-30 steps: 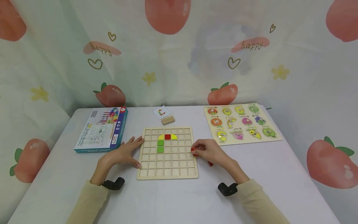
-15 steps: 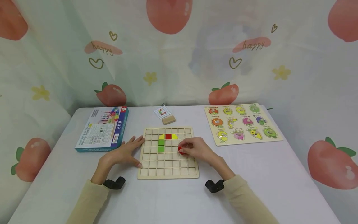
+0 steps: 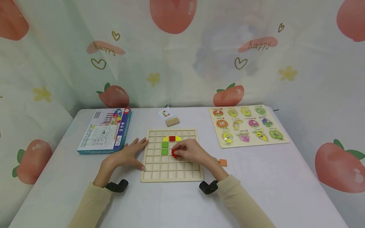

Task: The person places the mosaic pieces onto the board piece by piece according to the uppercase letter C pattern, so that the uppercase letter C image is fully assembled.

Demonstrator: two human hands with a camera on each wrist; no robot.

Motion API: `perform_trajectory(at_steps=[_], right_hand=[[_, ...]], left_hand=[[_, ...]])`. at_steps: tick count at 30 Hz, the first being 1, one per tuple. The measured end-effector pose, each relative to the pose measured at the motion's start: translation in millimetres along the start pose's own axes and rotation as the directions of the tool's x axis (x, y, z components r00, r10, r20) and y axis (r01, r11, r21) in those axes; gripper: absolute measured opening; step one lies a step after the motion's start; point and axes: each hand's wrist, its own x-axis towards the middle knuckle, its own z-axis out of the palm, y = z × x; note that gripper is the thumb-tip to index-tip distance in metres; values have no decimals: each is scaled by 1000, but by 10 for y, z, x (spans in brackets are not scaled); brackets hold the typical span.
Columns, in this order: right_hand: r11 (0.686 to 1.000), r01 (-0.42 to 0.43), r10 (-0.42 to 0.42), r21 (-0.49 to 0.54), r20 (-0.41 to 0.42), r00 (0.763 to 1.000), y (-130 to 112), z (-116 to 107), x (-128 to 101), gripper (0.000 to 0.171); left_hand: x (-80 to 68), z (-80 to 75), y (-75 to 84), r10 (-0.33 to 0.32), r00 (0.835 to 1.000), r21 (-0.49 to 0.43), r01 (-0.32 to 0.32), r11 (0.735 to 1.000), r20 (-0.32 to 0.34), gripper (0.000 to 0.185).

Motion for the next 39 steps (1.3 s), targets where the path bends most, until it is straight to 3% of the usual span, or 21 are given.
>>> perform_trajectory(at_steps=[14,23,32,39], right_hand=[[995,46,-43,-84,37,998,-117,234,198,7],[989,19,-15,-146,27,1000,-152,295,220,4],[992,44,-39,-117,42,998,-164,306,221,19],[993,47,-43,-109,39,998,-138,313,217,20]], left_hand=[[-6,-2,6,-6,1000,2,6,1000,0,108],[-2,-7,10,-5,1000,9,5,1000,4,109],[-16,-21,1,16,1000,22,-16,1000,3,108],[-33,-16,6,19,1000,16,-20,1000,2,108]])
